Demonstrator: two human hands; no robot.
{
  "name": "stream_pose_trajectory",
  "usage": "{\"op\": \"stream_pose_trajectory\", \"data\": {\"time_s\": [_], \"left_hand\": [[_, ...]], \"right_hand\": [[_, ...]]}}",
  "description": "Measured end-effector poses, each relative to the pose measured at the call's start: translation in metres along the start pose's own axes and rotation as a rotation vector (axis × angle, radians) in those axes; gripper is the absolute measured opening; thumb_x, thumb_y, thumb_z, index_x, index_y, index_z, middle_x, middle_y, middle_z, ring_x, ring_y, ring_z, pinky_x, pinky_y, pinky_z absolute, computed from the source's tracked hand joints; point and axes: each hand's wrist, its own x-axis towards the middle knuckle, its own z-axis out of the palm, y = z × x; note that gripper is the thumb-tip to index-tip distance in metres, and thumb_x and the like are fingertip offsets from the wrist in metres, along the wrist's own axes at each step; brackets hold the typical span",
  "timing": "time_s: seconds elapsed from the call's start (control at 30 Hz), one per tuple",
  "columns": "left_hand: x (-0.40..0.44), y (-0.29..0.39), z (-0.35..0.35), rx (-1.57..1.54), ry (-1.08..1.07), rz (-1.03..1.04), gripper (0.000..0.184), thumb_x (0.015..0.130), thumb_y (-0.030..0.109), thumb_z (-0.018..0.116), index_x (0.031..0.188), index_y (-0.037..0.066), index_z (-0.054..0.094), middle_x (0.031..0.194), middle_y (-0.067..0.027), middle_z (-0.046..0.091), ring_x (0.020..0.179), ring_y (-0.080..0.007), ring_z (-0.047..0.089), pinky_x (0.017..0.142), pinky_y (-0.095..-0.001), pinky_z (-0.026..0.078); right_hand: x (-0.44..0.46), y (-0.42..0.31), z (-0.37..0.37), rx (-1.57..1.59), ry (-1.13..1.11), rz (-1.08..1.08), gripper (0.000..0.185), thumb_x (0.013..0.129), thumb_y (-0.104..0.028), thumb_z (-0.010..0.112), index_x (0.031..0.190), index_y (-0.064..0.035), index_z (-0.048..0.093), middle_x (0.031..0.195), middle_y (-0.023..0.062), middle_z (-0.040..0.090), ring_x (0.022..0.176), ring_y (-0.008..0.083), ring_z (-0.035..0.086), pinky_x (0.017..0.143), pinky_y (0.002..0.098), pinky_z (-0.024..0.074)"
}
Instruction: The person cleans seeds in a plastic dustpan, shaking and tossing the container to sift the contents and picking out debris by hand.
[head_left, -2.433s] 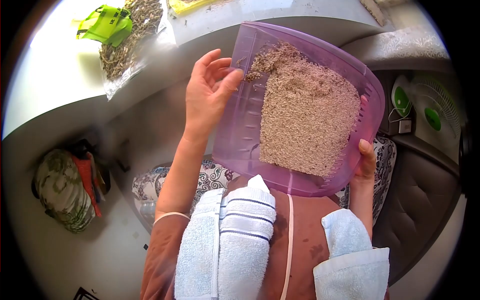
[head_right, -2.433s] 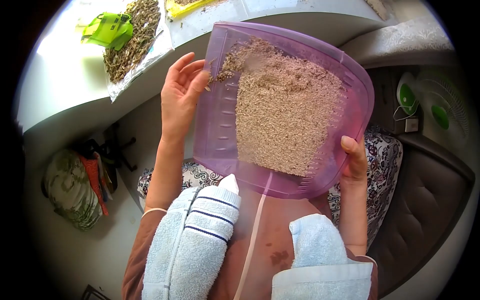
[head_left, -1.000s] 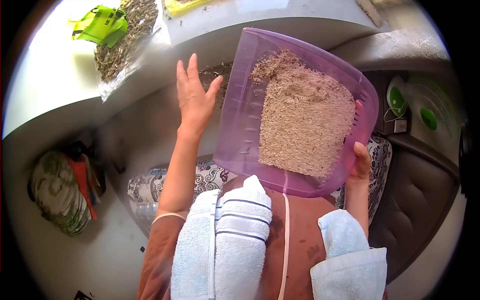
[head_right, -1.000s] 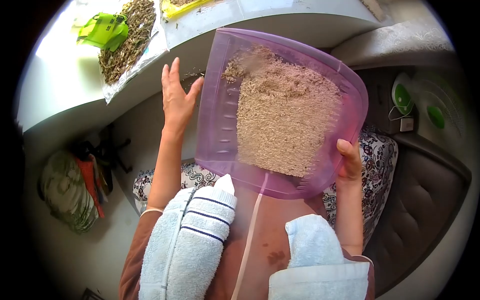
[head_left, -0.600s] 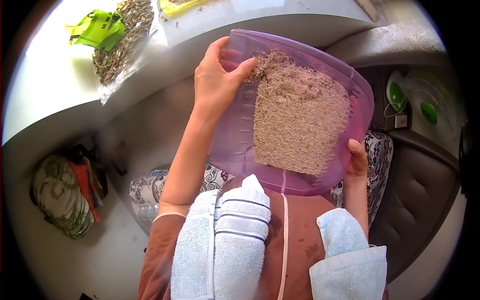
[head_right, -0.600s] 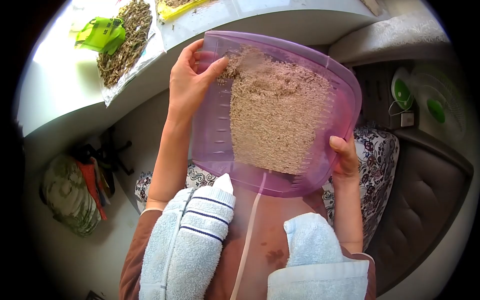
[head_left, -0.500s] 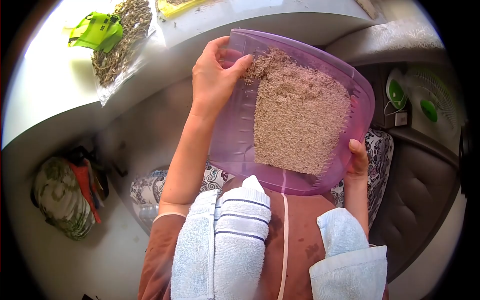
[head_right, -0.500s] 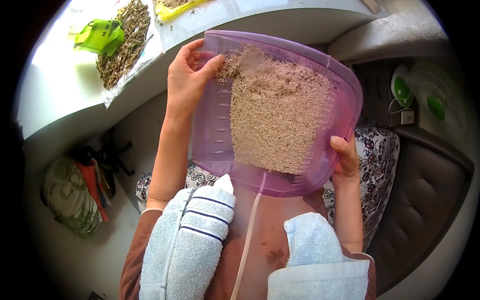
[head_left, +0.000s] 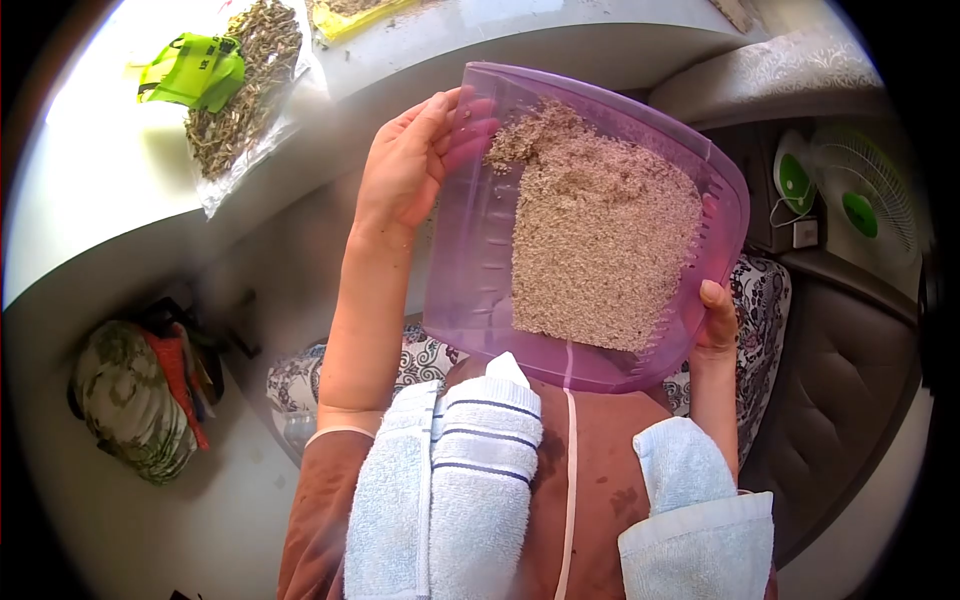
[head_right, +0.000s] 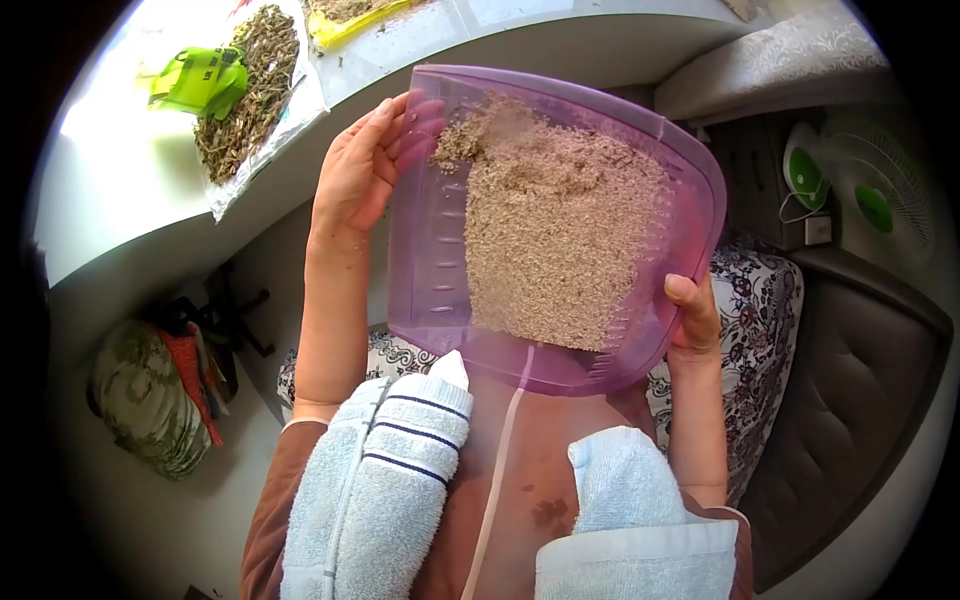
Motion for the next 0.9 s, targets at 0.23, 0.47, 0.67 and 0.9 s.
{"op": "stream_pose_trajectory", "data": {"time_s": [0.23, 0.47, 0.67, 0.9], "left_hand": [[0.002, -0.002, 0.007, 0.252, 0.066, 0.045, 0.033, 0.099, 0.02, 0.05, 0.122, -0.004, 0.055, 0.113, -0.0169, 0.065, 0.095, -0.0183, 0.067, 0.081, -0.0273, 0.055], [0.012, -0.037, -0.087, 0.62, 0.522, 0.234, 0.038, 0.098, 0.022, 0.05, 0.127, -0.003, 0.052, 0.126, -0.0167, 0.057, 0.111, -0.0213, 0.058, 0.093, -0.0334, 0.047], [-0.109, -0.073, -0.079, 0.445, -0.202, -0.122, 0.082, 0.077, 0.02, 0.076, 0.144, 0.002, 0.032, 0.14, -0.0127, 0.043, 0.132, -0.0227, 0.039, 0.111, -0.0366, 0.029], [-0.075, -0.081, 0.021, -0.577, 0.285, 0.237, 0.036, 0.092, 0.023, 0.043, 0.122, 0.003, 0.049, 0.12, -0.0121, 0.056, 0.114, -0.0235, 0.051, 0.1, -0.0385, 0.04]], "right_hand": [[0.0, -0.002, 0.005, 0.015, 0.005, 0.03, 0.089, 0.071, -0.02, 0.074, 0.145, -0.0034, 0.027, 0.138, 0.0135, 0.045, 0.125, 0.0291, 0.047, 0.107, 0.0421, 0.0385], [0.012, 0.005, 0.018, 0.099, -0.019, -0.056, 0.082, 0.072, -0.019, 0.072, 0.141, -0.0009, 0.033, 0.133, 0.0126, 0.048, 0.123, 0.0271, 0.049, 0.105, 0.0385, 0.0392], [0.048, 0.023, 0.015, 0.183, -0.097, -0.118, 0.085, 0.076, -0.021, 0.071, 0.148, -0.013, 0.025, 0.143, 0.0101, 0.04, 0.13, 0.0281, 0.042, 0.11, 0.0434, 0.0337], [0.058, 0.04, 0.058, -0.015, -0.041, -0.202, 0.088, 0.075, -0.025, 0.074, 0.147, -0.0094, 0.026, 0.142, 0.0083, 0.04, 0.132, 0.0261, 0.038, 0.111, 0.0428, 0.0316]]}}
